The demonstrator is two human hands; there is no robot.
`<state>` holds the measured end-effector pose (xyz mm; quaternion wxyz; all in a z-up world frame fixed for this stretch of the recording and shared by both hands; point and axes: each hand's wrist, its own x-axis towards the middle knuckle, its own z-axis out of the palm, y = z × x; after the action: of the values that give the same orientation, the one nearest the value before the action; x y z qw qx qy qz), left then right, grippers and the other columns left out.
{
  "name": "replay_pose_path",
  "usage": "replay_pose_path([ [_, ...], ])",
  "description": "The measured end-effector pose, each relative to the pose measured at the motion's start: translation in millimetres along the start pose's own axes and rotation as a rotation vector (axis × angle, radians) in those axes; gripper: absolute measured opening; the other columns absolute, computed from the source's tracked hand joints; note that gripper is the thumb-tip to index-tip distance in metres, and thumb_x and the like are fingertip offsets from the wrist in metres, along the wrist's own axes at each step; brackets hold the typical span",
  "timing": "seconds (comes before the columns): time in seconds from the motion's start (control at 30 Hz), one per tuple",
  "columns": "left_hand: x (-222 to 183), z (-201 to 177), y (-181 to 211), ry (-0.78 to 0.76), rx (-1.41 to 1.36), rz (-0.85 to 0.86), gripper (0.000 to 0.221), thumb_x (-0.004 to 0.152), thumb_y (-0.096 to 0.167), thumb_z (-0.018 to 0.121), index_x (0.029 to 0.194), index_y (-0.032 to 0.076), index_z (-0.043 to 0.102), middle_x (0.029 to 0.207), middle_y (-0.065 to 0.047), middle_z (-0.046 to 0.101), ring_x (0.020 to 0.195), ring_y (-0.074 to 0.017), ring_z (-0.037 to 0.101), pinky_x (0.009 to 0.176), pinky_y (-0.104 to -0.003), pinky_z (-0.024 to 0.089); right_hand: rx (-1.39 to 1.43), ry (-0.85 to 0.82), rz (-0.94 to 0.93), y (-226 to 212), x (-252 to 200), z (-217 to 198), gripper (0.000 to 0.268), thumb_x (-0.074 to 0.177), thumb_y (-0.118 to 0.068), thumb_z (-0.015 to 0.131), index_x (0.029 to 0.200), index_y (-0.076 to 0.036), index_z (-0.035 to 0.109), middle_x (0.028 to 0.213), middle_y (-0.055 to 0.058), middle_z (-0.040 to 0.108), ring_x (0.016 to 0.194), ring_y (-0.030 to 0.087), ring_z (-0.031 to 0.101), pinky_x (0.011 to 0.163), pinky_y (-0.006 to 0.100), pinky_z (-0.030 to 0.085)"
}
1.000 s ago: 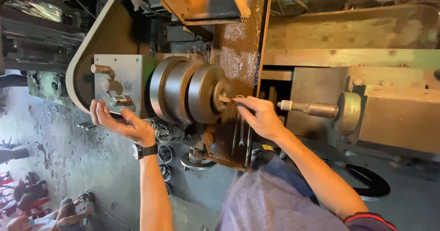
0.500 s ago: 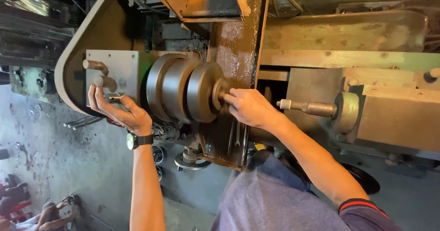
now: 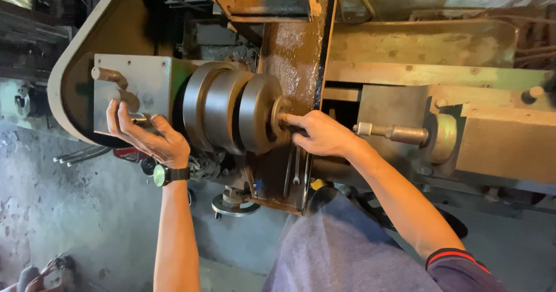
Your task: Operating a lathe machine to machine a small metal component, including setup, cleaning, and precision measurement.
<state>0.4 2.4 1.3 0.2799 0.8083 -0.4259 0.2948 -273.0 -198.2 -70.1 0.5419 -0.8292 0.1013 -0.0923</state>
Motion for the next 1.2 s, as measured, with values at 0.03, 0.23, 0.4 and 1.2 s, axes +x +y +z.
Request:
replay_pose_path([
  [0.03,0.8,1.0,2.6,0.003,0.001,0.006,0.056,0.116,0.043,0.044,0.148,-0.003,0.043,0.154,-0.024,0.042,0.145,-0.0412,0.043,0.120,-0.053,0.036,0.140,-0.033,0.044,2.8,-0.3,0.1,0.062,0.082,-0.006,0.058,0.143,-0.005,0.056,0.068,0.015,0.066,0.062,0.029,0.067,0.063,0.039,0.055],
  [0.23,1.2,3.2,2.1,0.027,-0.041,0.010,0.052,0.117,0.041,0.046,0.145,-0.003,0.045,0.151,-0.024,0.044,0.143,-0.0419,0.045,0.118,-0.053,0.039,0.668,-0.113,0.217,38.6,0.3,25.5,0.065,0.087,-0.002,0.058,0.152,-0.007,0.052,0.073,0.002,0.064,0.064,0.011,0.062,0.062,0.028,0.055],
  [0.4,3.7,3.1,5.1,0.040,-0.012,0.026,0.048,0.115,0.036,0.048,0.143,-0.002,0.047,0.148,-0.022,0.048,0.139,-0.0417,0.049,0.118,-0.054,0.041,0.919,-0.118,0.285,43.6,-2.9,30.5,0.065,0.091,0.000,0.058,0.154,-0.005,0.047,0.074,0.001,0.060,0.065,0.011,0.061,0.059,0.028,0.053],
  [1.2,3.2,0.3,8.0,0.000,-0.034,-0.058,0.047,0.098,0.006,0.071,0.140,0.002,0.050,0.147,-0.016,0.052,0.137,-0.0391,0.049,0.119,-0.053,0.036,1.061,-0.088,0.408,22.7,-3.5,20.0,0.068,0.088,-0.010,0.056,0.154,0.003,0.041,0.061,0.005,0.057,0.046,0.008,0.047,0.042,0.021,0.036],
])
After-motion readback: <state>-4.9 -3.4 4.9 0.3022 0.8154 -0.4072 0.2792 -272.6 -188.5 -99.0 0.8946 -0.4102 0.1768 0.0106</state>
